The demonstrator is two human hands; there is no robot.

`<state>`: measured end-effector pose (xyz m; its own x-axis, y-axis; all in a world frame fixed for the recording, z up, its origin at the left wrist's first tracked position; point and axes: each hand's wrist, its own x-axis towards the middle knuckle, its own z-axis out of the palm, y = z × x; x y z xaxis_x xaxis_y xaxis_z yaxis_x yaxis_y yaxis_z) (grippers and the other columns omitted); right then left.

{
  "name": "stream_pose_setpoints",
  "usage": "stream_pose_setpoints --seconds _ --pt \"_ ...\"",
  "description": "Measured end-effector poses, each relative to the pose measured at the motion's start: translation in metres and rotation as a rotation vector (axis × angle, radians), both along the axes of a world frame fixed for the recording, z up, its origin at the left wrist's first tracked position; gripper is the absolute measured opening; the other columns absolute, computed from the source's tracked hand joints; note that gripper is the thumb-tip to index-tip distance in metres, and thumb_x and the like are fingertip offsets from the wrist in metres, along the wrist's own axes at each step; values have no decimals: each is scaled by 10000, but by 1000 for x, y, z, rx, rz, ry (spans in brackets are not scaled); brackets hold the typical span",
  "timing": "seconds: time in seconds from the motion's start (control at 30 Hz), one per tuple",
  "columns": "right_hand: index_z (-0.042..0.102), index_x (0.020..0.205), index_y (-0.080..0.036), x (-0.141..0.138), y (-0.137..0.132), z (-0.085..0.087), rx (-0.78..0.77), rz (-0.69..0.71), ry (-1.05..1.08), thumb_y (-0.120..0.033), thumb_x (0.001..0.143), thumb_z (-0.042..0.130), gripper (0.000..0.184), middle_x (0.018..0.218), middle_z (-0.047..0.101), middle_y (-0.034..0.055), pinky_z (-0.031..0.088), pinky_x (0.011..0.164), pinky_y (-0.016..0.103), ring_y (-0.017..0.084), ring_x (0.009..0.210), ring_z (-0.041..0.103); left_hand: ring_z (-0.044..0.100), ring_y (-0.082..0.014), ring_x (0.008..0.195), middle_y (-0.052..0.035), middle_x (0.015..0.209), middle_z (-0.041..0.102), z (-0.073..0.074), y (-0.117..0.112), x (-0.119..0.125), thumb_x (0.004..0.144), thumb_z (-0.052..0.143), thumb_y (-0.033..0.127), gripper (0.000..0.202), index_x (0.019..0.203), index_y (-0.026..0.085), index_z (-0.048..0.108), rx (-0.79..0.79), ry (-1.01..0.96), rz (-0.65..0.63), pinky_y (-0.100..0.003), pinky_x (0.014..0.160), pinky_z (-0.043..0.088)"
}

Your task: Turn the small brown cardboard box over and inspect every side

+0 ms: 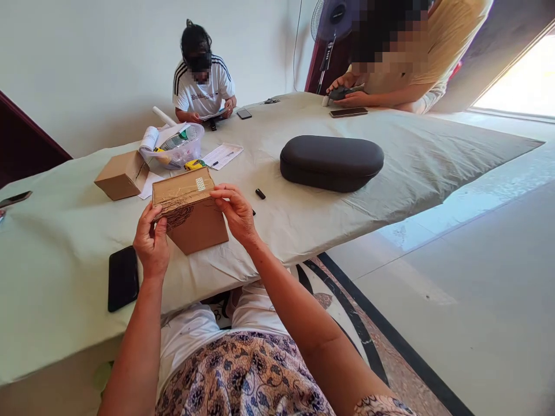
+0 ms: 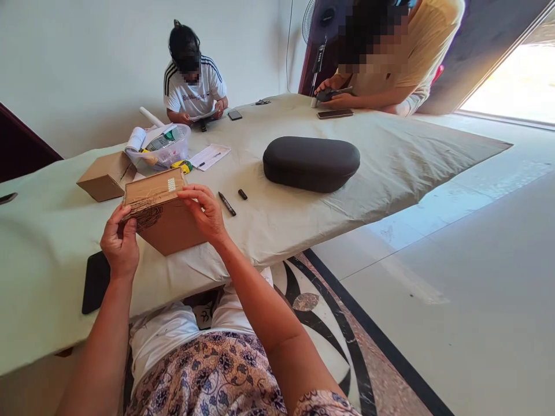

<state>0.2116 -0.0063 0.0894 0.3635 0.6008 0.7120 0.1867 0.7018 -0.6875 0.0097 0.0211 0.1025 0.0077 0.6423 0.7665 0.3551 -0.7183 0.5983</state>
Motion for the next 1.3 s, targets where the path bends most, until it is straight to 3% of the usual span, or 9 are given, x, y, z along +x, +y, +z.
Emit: stream_pose_setpoints --seconds 0.5,0.73,0.9,1.3 --pt "693 1004 -282 -1 -1 -2 21 0 11 -357 973 531 181 1151 638 51 479 1006 370 191 1159 581 572 -210 1296 -95 1343 634 0 -1 1 929 584 376 306 1169 206 667 -4 18 25 -360 1132 417" --pt "697 987 -263 -1 -2 0 -8 18 19 -366 955 550 182 1133 640 63 508 919 327 192 1125 593 577 -204 1290 -95 1332 643 -4 2 -3 926 588 377 301 1165 215 671 -12 31 36 -357 1121 424" --pt "698 996 -256 -1 -5 2 22 61 29 -318 942 565 156 1144 644 67 505 759 264 185 1101 602 580 -214 1288 -103 1325 648 -5 3 -5 924 596 366 298 1164 208 675 4 20 29 -361 1113 429" --pt "683 994 -257 -3 -4 -3 -23 32 45 -372 941 557 180 1155 630 69 500 729 268 200 1125 582 587 -202 1280 -106 1328 651 -6 3 -4 931 594 333 283 1168 202 675 48 43 32 -347 1108 435"
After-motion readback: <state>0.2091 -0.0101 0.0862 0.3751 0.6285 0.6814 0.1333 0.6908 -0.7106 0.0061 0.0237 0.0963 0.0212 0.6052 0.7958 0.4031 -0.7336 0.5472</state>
